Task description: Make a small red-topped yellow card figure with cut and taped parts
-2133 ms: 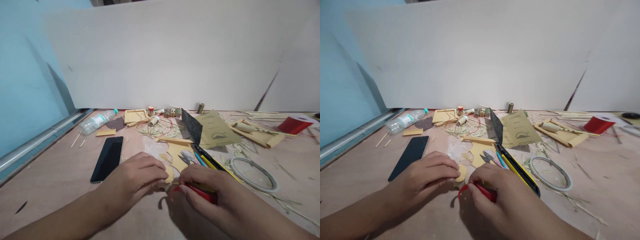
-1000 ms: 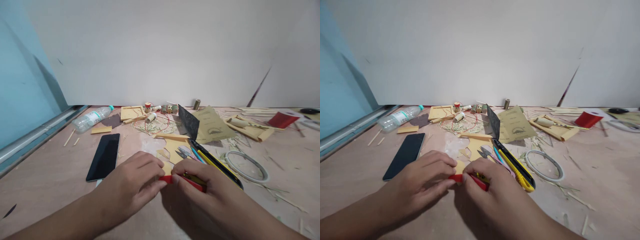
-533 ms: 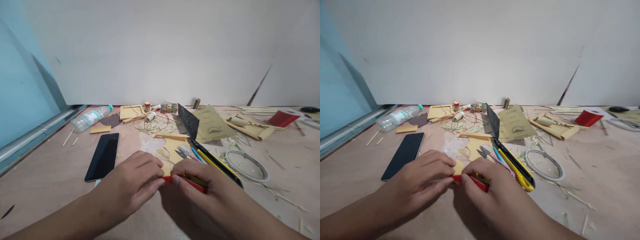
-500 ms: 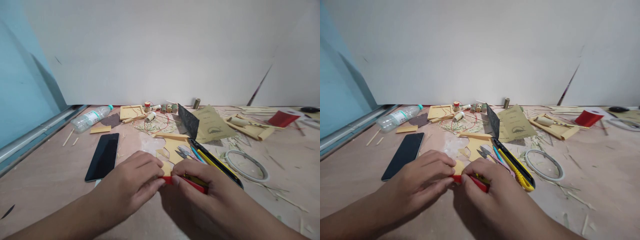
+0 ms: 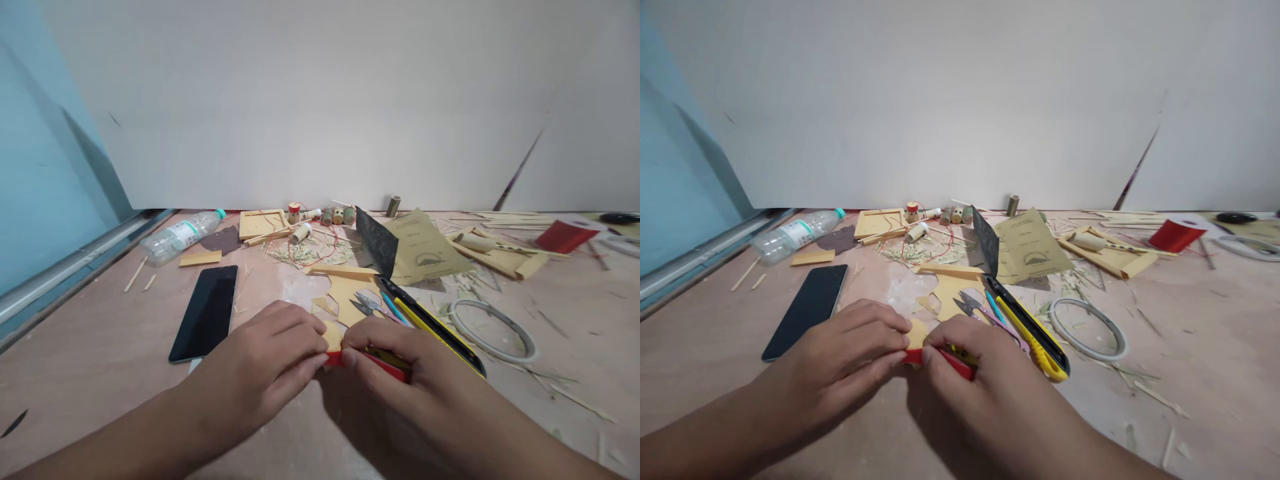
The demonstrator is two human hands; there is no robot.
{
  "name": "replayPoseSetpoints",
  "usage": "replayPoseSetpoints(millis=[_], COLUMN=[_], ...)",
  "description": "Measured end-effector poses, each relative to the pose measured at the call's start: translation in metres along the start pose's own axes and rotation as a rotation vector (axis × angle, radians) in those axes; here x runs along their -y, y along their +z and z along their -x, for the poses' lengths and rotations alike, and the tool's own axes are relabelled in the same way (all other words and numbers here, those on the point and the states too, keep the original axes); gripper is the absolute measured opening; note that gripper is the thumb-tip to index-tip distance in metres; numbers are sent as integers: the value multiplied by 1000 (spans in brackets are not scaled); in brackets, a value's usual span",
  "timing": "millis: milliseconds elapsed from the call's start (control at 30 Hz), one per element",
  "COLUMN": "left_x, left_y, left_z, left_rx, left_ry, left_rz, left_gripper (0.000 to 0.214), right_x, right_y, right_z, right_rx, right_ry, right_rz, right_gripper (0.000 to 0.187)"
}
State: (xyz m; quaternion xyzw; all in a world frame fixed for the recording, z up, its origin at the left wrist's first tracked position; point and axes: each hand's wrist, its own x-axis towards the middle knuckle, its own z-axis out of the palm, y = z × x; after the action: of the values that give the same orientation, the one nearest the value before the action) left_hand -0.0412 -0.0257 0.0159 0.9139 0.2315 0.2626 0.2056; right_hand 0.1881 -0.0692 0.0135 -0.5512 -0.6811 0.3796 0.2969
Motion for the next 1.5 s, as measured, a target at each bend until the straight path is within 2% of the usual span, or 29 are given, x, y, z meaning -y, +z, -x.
replayPoseSetpoints(millis=[267, 867, 1133, 1300, 1500], left_x=[-1, -1, 1, 1, 5], left_y=[-1, -1, -2, -1, -4], left_z=[-1, -2, -4, -2, -2], left_rx=[2, 8, 17, 3, 0], left_ry=[-9, 5, 2, -45, -65], left_rz=[0, -19, -44, 7, 59], left_gripper=[8, 12, 11, 10, 14], right_x=[1, 2, 1, -1, 0], right_y=[-2, -1, -2, -2, -3], right_z=[1, -1, 0, 0, 1], right_rx=[43, 2, -9, -10, 2], right_ry=[15, -37, -122, -193, -199], right_rz=[-46, 35, 95, 163, 177], right_gripper=[22, 22, 25, 25, 25])
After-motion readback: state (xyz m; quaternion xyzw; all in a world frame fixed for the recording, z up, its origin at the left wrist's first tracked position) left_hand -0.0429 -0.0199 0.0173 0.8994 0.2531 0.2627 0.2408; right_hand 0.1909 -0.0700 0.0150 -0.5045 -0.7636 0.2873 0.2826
